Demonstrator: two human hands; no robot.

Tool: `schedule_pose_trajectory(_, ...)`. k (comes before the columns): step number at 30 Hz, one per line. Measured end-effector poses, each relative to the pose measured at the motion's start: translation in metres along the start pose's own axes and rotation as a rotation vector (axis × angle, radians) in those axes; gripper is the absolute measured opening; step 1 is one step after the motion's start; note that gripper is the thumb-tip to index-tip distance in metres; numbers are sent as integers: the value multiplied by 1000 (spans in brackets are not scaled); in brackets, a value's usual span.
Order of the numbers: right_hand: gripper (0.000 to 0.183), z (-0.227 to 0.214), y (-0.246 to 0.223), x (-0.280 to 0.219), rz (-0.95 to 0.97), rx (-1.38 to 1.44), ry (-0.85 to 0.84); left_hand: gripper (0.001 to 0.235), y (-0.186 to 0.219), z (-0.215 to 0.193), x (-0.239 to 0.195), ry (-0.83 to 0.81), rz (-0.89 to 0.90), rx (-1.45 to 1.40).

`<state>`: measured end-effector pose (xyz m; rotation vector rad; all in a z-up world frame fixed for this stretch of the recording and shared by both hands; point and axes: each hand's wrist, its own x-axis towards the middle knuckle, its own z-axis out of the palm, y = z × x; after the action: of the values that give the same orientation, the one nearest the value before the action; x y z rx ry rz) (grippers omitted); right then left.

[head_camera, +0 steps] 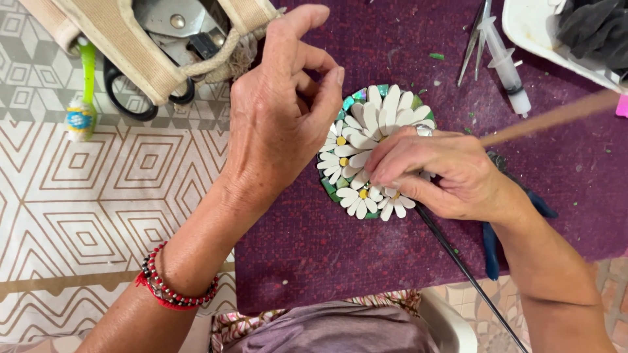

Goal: Assembling a decorative daisy craft by gluing petals onto a base and using pliers to trim components.

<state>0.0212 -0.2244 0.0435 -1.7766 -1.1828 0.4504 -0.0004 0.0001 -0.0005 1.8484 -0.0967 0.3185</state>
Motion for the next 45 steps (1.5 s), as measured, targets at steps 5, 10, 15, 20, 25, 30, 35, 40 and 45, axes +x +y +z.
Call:
schedule_pose_trajectory(5, 7, -5, 9, -17, 75, 254, 146, 46, -2, 1, -1, 15, 74, 73)
schedule_pose_trajectory(10, 6, -16, 11, -24, 82, 212, 440, 45, 0, 0, 1, 23, 99, 75)
schedule_pose_trajectory(15, 5, -9, -2, -12, 149, 143, 335, 45, 1, 1, 2, 30, 62, 99)
schedule_pose_trajectory(20, 6, -6, -9, -1, 148, 53, 152, 44, 4, 0, 2, 27, -12, 68)
schedule_pose_trajectory(25, 8, -8, -7, -2, 153, 82, 138, 44, 5, 0, 2, 25, -19, 66)
schedule_pose_trajectory(30, 8, -8, -8, -1, 149, 56, 122, 43, 5, 0, 2, 31, -8, 77)
schedule_pose_trajectory(35, 8, -8, -7, -2, 136, 47, 124, 42, 5, 0, 2, 28, -7, 72)
schedule_pose_trajectory(40, 7, -7, -10, 1, 132, 36, 119, 44, 0, 1, 1, 32, 15, 47)
schedule_pose_trajectory(45, 7, -6, -8, -1, 133, 29, 120, 44, -3, 2, 0, 65, 47, 24)
